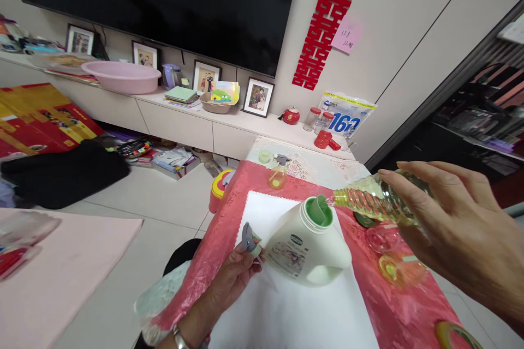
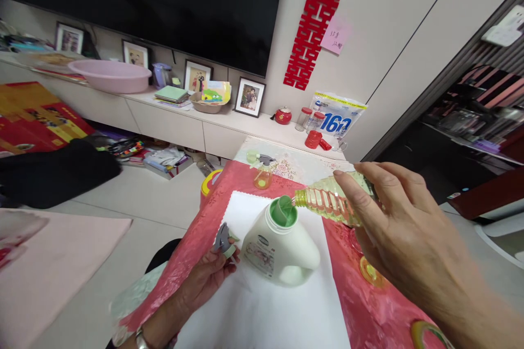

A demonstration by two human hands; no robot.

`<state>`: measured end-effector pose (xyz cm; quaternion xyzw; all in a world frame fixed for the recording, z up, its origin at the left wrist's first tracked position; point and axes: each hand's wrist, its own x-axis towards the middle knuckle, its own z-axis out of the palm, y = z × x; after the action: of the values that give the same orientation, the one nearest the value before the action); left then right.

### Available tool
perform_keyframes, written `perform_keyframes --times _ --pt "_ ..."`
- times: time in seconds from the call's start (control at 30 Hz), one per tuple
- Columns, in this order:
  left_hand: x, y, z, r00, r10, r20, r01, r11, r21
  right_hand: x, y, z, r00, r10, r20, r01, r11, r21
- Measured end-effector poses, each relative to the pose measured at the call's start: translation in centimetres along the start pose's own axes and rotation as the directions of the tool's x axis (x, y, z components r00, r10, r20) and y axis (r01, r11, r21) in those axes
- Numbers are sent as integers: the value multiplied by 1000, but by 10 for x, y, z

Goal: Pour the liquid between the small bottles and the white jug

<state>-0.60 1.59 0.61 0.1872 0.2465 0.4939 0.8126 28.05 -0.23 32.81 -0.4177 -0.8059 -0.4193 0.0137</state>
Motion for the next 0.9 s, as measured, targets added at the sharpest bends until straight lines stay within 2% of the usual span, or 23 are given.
perform_keyframes --times 0.9 --pt "0 0 2 1000 3 -12 -3 1000 -10 16 -7 -2 990 -142 -26 142 990 -8"
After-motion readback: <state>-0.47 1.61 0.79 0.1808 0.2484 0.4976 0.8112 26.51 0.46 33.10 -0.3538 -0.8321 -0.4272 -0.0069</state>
